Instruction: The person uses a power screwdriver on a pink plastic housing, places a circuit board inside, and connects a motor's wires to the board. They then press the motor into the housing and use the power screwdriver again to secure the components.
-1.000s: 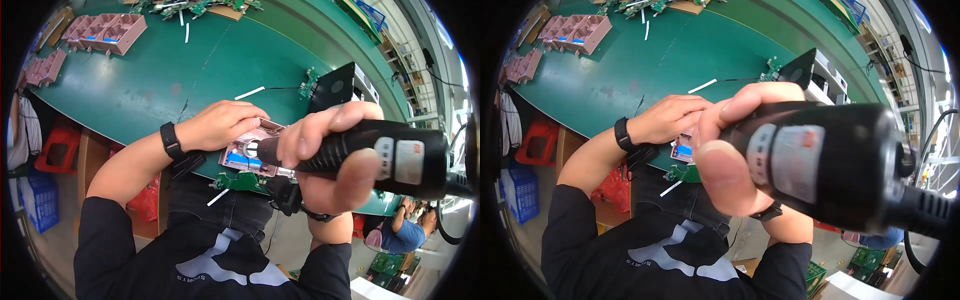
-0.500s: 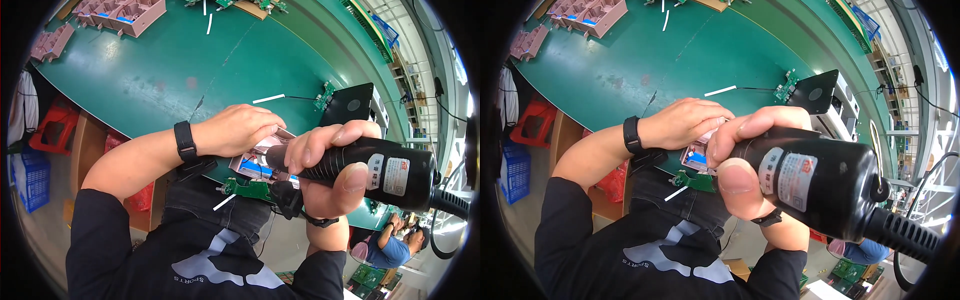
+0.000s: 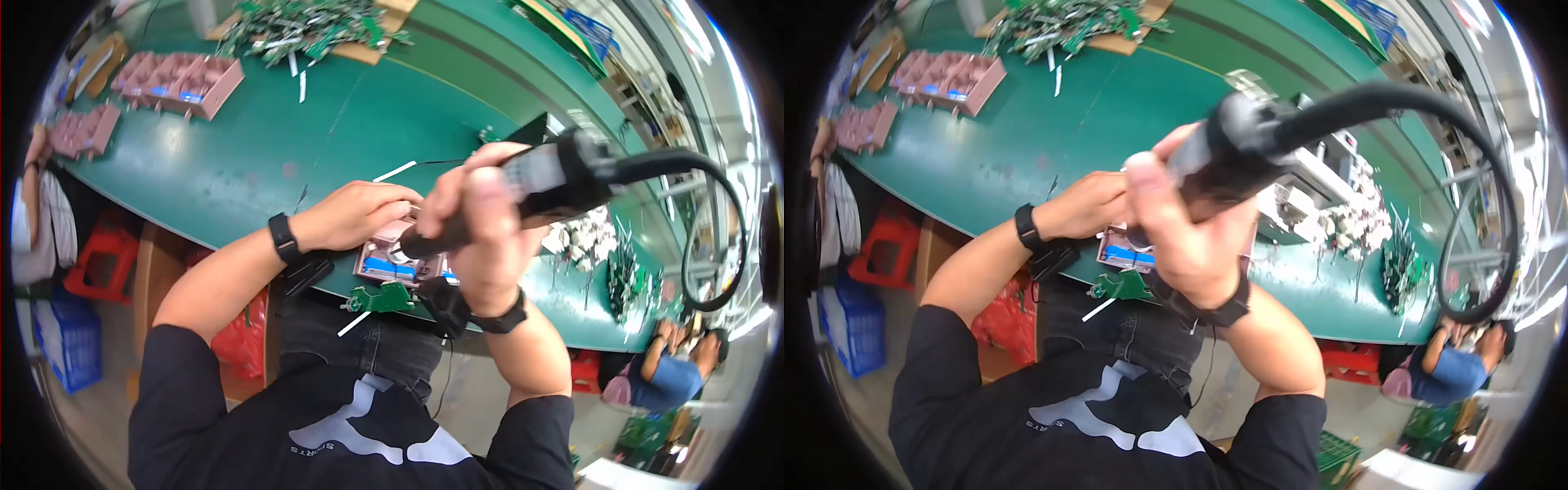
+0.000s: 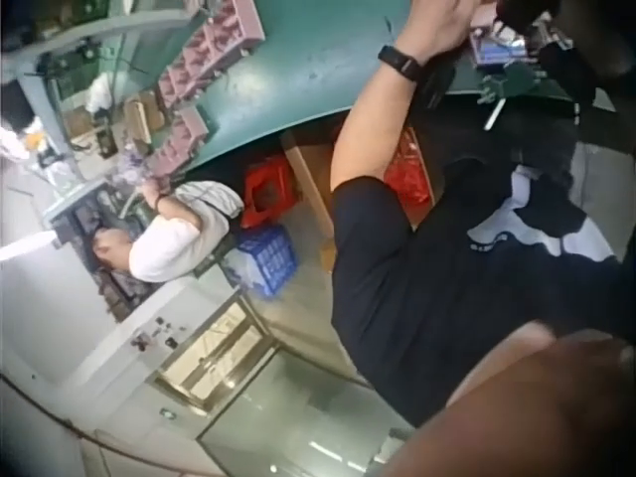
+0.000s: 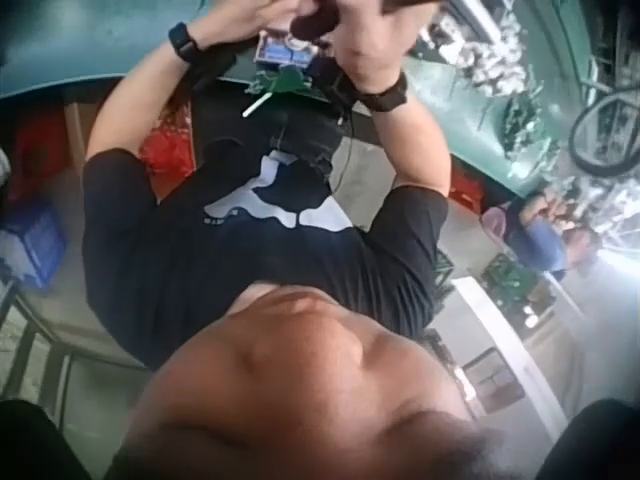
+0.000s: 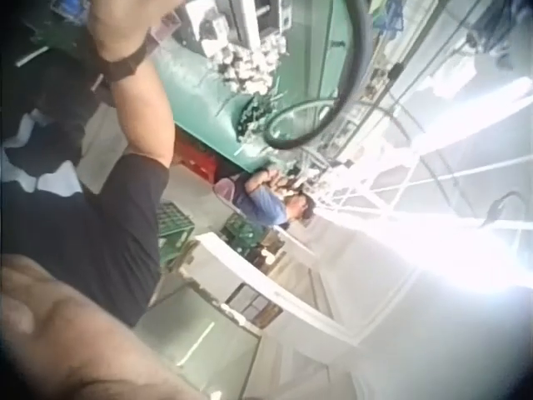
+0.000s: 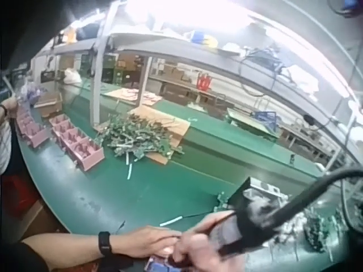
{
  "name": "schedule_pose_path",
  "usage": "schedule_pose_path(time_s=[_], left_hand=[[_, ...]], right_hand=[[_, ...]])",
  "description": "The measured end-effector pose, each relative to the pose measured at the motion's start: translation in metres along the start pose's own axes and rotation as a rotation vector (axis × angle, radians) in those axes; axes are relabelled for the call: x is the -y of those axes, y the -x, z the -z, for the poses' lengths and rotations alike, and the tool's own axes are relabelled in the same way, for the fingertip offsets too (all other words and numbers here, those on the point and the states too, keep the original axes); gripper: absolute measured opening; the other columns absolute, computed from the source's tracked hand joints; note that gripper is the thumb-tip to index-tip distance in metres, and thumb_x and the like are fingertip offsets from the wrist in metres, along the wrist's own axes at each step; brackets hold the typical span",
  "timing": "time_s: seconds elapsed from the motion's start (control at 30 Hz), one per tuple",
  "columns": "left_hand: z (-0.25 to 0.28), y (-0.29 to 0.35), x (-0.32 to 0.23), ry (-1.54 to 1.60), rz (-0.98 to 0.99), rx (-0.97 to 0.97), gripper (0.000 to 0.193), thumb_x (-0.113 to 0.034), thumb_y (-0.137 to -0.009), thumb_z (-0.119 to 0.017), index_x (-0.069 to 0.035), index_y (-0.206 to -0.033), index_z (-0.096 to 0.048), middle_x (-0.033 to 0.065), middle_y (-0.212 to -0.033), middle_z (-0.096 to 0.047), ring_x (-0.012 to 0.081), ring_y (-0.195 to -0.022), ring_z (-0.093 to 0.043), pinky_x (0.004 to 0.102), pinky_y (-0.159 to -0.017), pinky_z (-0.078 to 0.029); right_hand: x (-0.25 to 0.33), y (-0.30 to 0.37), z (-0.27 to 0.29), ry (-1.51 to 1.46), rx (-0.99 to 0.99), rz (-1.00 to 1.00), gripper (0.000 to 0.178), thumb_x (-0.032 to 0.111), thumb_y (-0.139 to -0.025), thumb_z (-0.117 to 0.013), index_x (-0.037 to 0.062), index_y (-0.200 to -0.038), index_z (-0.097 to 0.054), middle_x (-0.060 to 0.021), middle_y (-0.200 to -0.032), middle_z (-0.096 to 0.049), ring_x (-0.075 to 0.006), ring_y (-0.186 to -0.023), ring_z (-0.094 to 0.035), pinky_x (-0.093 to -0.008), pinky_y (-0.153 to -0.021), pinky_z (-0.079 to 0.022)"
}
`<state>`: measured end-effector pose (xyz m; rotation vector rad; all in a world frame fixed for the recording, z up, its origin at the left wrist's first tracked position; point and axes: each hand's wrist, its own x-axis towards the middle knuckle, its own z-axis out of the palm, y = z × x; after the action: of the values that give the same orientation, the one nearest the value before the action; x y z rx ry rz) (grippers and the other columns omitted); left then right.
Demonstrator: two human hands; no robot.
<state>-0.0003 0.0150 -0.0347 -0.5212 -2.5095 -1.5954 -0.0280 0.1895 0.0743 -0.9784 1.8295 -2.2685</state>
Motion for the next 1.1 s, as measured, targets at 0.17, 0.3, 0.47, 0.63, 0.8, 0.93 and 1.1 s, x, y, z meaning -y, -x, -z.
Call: schedule_pose_path(time_s=[0.17, 0.3, 0.47, 0.63, 0.8, 0.93, 1.1], left_hand=[[0.031, 0.005, -0.062, -0.217, 0.030, -0.364, 0.027, -0.025, -0.101, -0.064, -0.001, -0.111, -0.071, 0.0126, -0.098, -0.074, 0.0272, -0.091, -0.072, 0.0403, -0.081, -0.055], [0.015, 0.009, -0.117, -0.280, 0.185, -0.182, 0.025, -0.026, -0.096, -0.071, -0.002, -0.096, -0.075, 0.0089, -0.082, -0.073, 0.0231, -0.075, -0.070, 0.0391, -0.068, -0.053], [-0.041, -0.005, -0.125, -0.723, 0.090, 0.128, 0.038, -0.038, -0.095, -0.070, -0.004, -0.079, -0.075, 0.0112, -0.068, -0.070, 0.0310, -0.065, -0.069, 0.0447, -0.062, -0.052], [-0.065, -0.012, -0.118, -1.001, 0.209, 0.196, 0.044, -0.044, -0.094, -0.067, -0.005, -0.076, -0.076, 0.0149, -0.069, -0.070, 0.0345, -0.068, -0.070, 0.0465, -0.063, -0.054], [-0.074, -0.008, -0.117, -0.986, 0.243, 0.079, 0.038, -0.042, -0.089, -0.071, -0.006, -0.077, -0.076, 0.0147, -0.068, -0.070, 0.0355, -0.069, -0.070, 0.0470, -0.064, -0.055], [-0.077, -0.011, -0.114, -0.967, 0.291, 0.030, 0.030, -0.036, -0.085, -0.073, -0.007, -0.078, -0.076, 0.0137, -0.069, -0.070, 0.0358, -0.069, -0.071, 0.0474, -0.065, -0.056], [-0.072, -0.011, -0.107, -1.004, 0.336, -0.037, 0.020, -0.029, -0.082, -0.074, -0.009, -0.079, -0.077, 0.0119, -0.068, -0.070, 0.0358, -0.069, -0.070, 0.0470, -0.064, -0.056]], right_hand=[[0.102, 0.007, 0.077, -0.266, -0.090, 0.248, 0.035, 0.043, -0.107, -0.054, 0.0084, -0.111, -0.056, -0.0060, -0.073, -0.058, -0.0168, -0.058, -0.056, -0.0345, -0.055, -0.049], [0.099, 0.022, 0.158, 0.054, -0.416, 0.116, 0.030, 0.038, -0.106, -0.062, 0.0080, -0.103, -0.056, -0.0059, -0.073, -0.058, -0.0187, -0.055, -0.056, -0.0346, -0.053, -0.049], [0.039, 0.029, 0.234, 0.158, -0.584, -0.192, 0.031, 0.035, -0.104, -0.068, 0.0069, -0.101, -0.056, -0.0056, -0.074, -0.058, -0.0164, -0.059, -0.057, -0.0325, -0.056, -0.049], [-0.001, 0.036, 0.260, -0.020, -0.633, -0.327, 0.027, 0.029, -0.102, -0.070, 0.0062, -0.104, -0.055, -0.0073, -0.081, -0.062, -0.0176, -0.067, -0.061, -0.0335, -0.064, -0.054], [-0.036, 0.046, 0.277, -0.085, -0.518, -0.279, 0.030, 0.017, -0.100, -0.070, 0.0020, -0.119, -0.053, -0.0099, -0.092, -0.067, -0.0184, -0.077, -0.065, -0.0349, -0.073, -0.057], [-0.056, 0.047, 0.282, 0.036, -0.415, -0.277, 0.050, 0.005, -0.098, -0.068, -0.0028, -0.141, -0.044, -0.0120, -0.103, -0.069, -0.0193, -0.088, -0.068, -0.0352, -0.082, -0.057], [-0.046, 0.046, 0.266, 0.226, -0.371, -0.240, 0.071, 0.000, -0.096, -0.067, -0.0028, -0.156, -0.029, -0.0127, -0.114, -0.068, -0.0183, -0.104, -0.066, -0.0308, -0.093, -0.053]])
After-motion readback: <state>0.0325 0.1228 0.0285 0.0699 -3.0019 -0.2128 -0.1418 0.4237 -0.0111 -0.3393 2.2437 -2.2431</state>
